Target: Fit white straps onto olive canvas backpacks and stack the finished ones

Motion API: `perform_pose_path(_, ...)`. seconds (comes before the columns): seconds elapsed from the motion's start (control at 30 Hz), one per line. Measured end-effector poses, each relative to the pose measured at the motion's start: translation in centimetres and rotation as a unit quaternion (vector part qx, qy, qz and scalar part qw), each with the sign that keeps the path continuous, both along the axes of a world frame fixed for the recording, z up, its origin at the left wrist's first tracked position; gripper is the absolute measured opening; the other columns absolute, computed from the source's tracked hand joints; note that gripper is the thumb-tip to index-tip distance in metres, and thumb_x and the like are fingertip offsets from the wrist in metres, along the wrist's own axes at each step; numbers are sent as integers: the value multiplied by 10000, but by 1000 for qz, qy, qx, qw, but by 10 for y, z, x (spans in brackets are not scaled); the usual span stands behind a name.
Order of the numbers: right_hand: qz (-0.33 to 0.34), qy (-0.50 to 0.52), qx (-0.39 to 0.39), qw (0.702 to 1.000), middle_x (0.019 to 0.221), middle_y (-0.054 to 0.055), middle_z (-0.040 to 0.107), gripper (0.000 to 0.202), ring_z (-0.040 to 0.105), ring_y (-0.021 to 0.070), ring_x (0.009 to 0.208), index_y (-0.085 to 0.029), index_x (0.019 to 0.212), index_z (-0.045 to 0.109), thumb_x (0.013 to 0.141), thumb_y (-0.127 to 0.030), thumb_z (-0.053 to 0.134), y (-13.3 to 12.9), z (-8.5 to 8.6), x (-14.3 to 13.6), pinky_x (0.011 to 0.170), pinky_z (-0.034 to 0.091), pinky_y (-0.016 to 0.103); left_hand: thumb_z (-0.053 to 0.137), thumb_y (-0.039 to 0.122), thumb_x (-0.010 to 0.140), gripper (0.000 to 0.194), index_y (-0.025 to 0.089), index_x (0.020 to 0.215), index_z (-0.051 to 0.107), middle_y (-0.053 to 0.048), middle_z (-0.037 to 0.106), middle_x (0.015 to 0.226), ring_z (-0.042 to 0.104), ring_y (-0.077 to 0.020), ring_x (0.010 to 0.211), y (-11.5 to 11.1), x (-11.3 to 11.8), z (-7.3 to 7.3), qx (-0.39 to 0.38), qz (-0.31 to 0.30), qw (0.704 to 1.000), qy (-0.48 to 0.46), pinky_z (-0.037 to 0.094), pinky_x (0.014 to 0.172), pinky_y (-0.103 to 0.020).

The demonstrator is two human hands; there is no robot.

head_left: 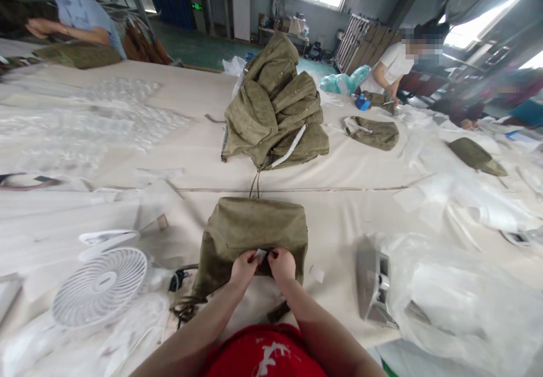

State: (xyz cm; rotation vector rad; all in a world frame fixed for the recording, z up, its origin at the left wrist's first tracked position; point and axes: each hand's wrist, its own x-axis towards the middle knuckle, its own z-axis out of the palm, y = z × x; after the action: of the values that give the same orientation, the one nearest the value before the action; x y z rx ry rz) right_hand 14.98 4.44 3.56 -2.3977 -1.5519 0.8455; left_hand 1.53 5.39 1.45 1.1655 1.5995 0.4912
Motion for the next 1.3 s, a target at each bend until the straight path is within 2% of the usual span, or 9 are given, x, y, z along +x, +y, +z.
perform_pose_path(0.13,25,-17,-7,1000,847,92,739,212,685,217,806,-199,854,712,862,-283,518,-3,8,-4,629,414,258,559,280,804,192,178,823,721,-27,713,713,661,-175,698,-1,-1,0,10,-14,1000,-5,476,624,-245)
perform_pose_path(0.4,60,-25,5,998,829,78,729,222,671,196,765,-207,839,687,893,-304,495,-13,21,2,607,385,251,529,304,858,235,160,907,709,-66,744,849,684,-186,792,-5,22,5,20,-16,1000,-9,489,683,-255)
perform_pose_path(0.57,70,-34,7,997,868,76,731,239,668,195,790,-212,865,688,908,-293,467,-15,25,2,629,391,250,495,219,867,231,156,931,708,-65,748,903,687,-173,831,-8,32,6,26,-5,999,-34,503,734,-248)
perform_pose_path(0.67,98,-33,23,994,907,75,733,244,670,192,813,-207,886,692,909,-277,460,-17,27,3,649,401,245,477,182,866,248,158,961,705,-65,750,928,689,-164,848,-6,33,5,21,-5,999,-32,506,745,-238)
perform_pose_path(0.8,120,-11,41,992,923,69,737,219,675,190,845,-208,907,701,879,-221,484,-22,28,6,683,419,234,505,243,872,228,171,905,720,-57,752,887,690,-170,834,0,34,3,15,-3,1000,-15,503,723,-240)
perform_pose_path(0.9,98,14,26,995,924,62,741,220,678,179,849,-216,914,717,874,-211,500,-22,23,12,705,432,218,571,306,848,203,179,846,729,-46,748,808,687,-173,785,4,34,2,11,-5,1000,-3,495,677,-236)
perform_pose_path(1.0,49,46,18,998,917,52,745,235,679,161,834,-217,924,731,882,-206,500,-18,15,20,700,442,194,597,298,833,182,183,849,737,-40,743,771,683,-173,739,6,34,2,7,-4,1000,3,490,651,-241)
perform_pose_path(1.13,-18,122,-17,992,842,36,742,293,661,123,630,-198,991,723,919,-222,439,-10,4,25,593,454,175,592,288,840,189,179,873,742,-45,740,768,677,-172,712,7,34,1,6,-4,1000,7,492,657,-253)
perform_pose_path(1.3,-18,162,-6,987,848,13,742,281,655,111,611,-217,1018,712,924,-252,450,-6,-3,18,561,461,166,580,293,850,203,172,881,739,-57,739,784,677,-183,740,7,34,1,9,-5,1000,14,491,667,-260)
